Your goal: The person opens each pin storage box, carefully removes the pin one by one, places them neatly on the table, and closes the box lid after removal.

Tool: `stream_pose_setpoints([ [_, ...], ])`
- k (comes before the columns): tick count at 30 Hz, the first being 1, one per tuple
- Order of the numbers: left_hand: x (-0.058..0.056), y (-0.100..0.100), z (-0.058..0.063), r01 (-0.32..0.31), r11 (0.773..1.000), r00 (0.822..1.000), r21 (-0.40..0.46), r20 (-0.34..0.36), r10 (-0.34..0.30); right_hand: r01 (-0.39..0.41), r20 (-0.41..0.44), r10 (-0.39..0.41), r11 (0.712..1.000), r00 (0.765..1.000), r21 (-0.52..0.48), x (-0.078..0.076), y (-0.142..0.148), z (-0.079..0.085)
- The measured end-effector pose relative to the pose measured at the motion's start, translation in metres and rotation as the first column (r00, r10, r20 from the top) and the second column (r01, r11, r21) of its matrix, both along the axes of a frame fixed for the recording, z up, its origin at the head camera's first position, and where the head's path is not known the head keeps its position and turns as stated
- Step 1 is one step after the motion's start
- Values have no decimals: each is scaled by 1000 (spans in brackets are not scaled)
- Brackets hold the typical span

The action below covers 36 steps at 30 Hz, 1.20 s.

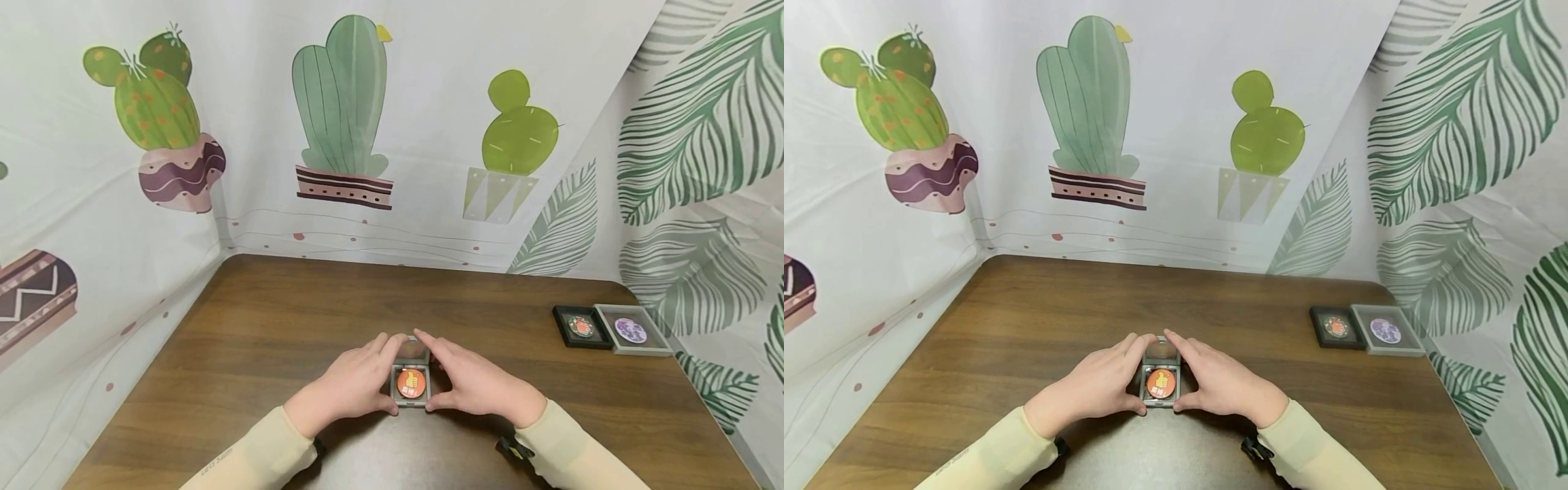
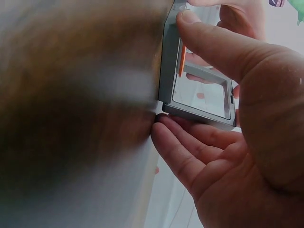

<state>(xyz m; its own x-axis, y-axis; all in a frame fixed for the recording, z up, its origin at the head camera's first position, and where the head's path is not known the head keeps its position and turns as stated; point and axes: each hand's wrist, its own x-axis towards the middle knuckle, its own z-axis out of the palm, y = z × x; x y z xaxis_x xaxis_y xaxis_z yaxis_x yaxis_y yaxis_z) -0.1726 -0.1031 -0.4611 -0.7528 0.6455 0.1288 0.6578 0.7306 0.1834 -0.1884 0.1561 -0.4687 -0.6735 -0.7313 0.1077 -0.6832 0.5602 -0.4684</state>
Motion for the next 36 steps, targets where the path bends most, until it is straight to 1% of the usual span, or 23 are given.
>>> stream_pose_setpoints([
  [8, -1, -1, -1, 2, 1000, 1000, 9, -16, -2, 10, -15, -10, 1000, 1000, 10, -2, 0, -3],
  [13, -1, -2, 2, -1, 1000, 1000, 14, -9, 1, 15, -5, -15, 1000, 1000, 14, -2, 0, -3],
  [17, -1, -3, 4, -7, 999, 1000, 36, -6, 8, 13, -13, -13, 1000, 1000, 13, -2, 0, -3],
  [21, -2, -4, 6, -15, 998, 999, 69, -35, 17, 5, -39, -5, 1000, 999, 11, -2, 0, -3],
  [25, -2, -5, 8, -38, 995, 998, 94, -40, 42, 0, -58, 1, 1000, 998, 15, -2, 0, -2],
  [29, -2, -4, 10, -60, 994, 996, 92, -57, 66, 2, -60, -1, 1000, 998, 21, -2, 1, -2],
  [36, -1, -2, 11, -67, 993, 990, 99, -115, 78, 8, -62, -6, 999, 998, 36, -1, 1, -3],
])
